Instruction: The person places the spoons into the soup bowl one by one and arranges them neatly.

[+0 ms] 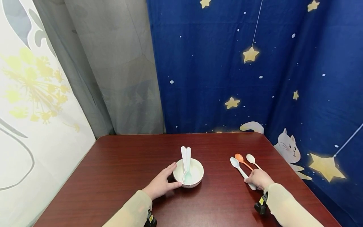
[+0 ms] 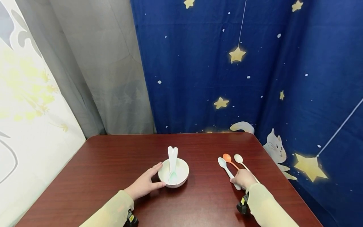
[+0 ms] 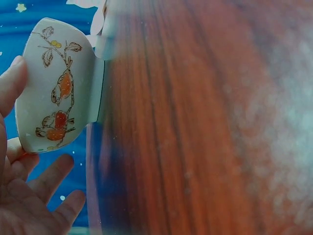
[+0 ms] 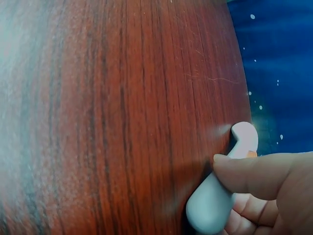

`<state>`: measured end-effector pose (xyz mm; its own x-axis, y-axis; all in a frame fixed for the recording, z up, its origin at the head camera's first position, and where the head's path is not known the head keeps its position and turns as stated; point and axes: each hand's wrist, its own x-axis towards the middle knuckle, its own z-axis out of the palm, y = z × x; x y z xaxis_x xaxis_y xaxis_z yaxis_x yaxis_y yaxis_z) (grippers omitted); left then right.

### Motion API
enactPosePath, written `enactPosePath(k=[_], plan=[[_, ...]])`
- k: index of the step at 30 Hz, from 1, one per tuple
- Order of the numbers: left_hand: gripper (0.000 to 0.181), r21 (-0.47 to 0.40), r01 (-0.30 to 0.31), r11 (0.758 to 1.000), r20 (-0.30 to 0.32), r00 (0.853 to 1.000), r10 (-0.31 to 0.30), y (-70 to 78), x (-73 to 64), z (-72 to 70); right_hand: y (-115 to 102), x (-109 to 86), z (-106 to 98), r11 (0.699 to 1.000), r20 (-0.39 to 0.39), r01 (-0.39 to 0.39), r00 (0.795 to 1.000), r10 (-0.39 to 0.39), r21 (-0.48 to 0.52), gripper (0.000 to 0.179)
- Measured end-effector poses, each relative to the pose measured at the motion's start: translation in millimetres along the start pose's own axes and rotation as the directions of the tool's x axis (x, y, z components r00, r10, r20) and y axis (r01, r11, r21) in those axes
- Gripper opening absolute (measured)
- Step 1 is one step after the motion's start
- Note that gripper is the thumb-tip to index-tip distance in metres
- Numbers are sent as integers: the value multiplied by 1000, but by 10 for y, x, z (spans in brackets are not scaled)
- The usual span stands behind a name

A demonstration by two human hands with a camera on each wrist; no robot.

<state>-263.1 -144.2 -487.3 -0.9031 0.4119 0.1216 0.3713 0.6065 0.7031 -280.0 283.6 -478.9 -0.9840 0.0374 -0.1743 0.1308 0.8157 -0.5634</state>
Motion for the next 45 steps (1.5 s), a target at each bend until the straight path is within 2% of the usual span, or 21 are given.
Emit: enactPosePath(k=[8,13,20,28,37,45], plan=[[92,-4,1,1000,1,1000,-1,4,1,2,-9,-30,47,995,8,2,1000,-3,103,19],[90,4,-2,1000,-5,1000,2,-4,2,13,-46,-34,66,979,-3,16,1000,-15,205,16],[90,-3,1,1000,-9,1000,-1,-10,-1,20,-104,-29,61,926,38,-7,999,-8,379,16],[92,-3,9,1000,-6,1000,-9,-12,-1,19,-185,3,49,847,61,-6,998,-31,532,19],[92,-3,2,1000,-7,1000,-2,-4,-6,18,-328,11,34,794,44,21,997,-60,608,23],[92,-9,6,1000,-8,1000,-6,4,-8,18,-433,34,35,746,38,4,998,-40,666,25]])
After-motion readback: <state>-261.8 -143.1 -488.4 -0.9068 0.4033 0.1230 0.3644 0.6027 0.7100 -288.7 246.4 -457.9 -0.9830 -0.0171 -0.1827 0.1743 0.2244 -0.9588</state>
